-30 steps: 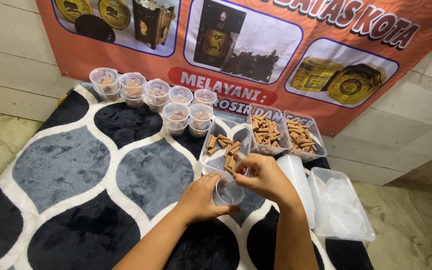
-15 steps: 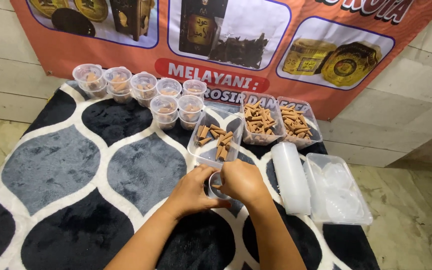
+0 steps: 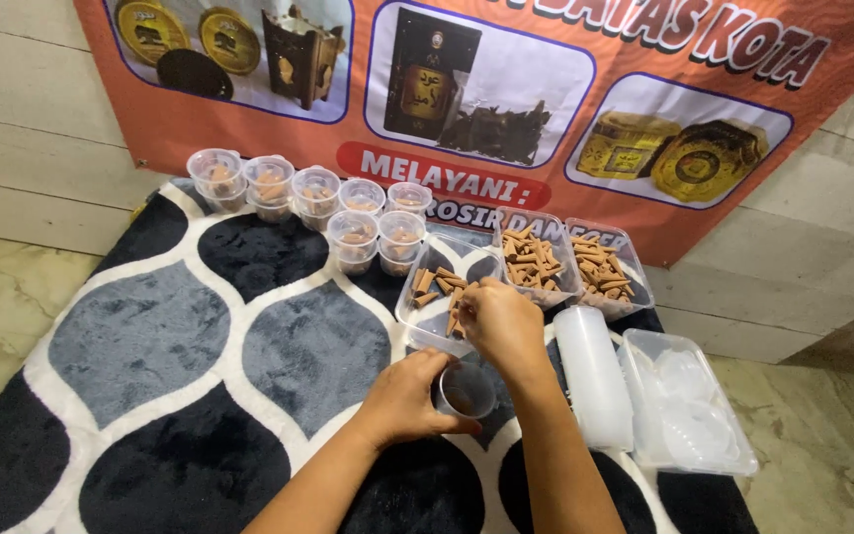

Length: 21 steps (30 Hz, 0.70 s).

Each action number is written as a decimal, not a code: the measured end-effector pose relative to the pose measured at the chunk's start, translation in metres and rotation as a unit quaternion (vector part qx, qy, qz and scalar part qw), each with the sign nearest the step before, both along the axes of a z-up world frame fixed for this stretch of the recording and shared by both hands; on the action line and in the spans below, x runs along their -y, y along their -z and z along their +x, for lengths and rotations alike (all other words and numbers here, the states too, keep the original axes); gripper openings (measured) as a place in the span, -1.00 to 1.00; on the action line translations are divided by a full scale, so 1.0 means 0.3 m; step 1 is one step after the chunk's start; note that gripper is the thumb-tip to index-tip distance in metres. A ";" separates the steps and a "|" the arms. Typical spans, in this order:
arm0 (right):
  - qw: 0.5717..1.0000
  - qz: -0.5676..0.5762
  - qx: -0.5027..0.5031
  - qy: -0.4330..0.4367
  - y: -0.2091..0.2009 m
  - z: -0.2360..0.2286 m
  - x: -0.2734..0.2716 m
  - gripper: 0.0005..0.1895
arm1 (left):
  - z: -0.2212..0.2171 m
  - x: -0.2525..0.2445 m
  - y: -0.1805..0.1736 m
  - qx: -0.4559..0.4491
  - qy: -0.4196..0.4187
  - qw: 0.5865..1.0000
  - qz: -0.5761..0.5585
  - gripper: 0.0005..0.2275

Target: The person picks up several incense sticks from a larger container and places them into smaller clear plastic cups, repeating the process for multiple cups.

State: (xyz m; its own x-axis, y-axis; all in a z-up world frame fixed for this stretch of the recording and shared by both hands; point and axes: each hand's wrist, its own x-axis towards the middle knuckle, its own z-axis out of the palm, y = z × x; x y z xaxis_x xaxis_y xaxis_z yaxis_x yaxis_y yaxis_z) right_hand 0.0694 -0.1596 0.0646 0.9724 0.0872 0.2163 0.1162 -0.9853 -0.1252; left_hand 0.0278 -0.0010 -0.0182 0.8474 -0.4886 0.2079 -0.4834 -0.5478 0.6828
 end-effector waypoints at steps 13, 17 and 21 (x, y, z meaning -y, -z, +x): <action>0.989 -0.027 -0.087 -0.119 0.168 0.254 -0.086 -0.61 | 0.007 -0.009 0.007 -0.007 0.009 1.000 -0.004 -0.34; 0.989 -0.043 -0.084 -0.112 0.181 0.246 -0.095 -0.56 | 0.009 -0.003 0.026 -0.005 0.000 1.000 0.010 -0.36; 0.990 -0.019 -0.049 -0.129 0.207 0.266 -0.080 -0.87 | -0.001 -0.006 -0.002 -0.011 -0.007 1.000 0.001 -0.37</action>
State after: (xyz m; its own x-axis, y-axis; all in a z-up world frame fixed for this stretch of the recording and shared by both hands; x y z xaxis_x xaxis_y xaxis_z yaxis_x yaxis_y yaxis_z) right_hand 0.1492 -0.1357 0.0025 0.9331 0.3412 0.1137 0.3532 -0.9289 -0.1115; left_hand 0.0273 0.0009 -0.0176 0.8582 -0.4779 0.1871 -0.4604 -0.5556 0.6923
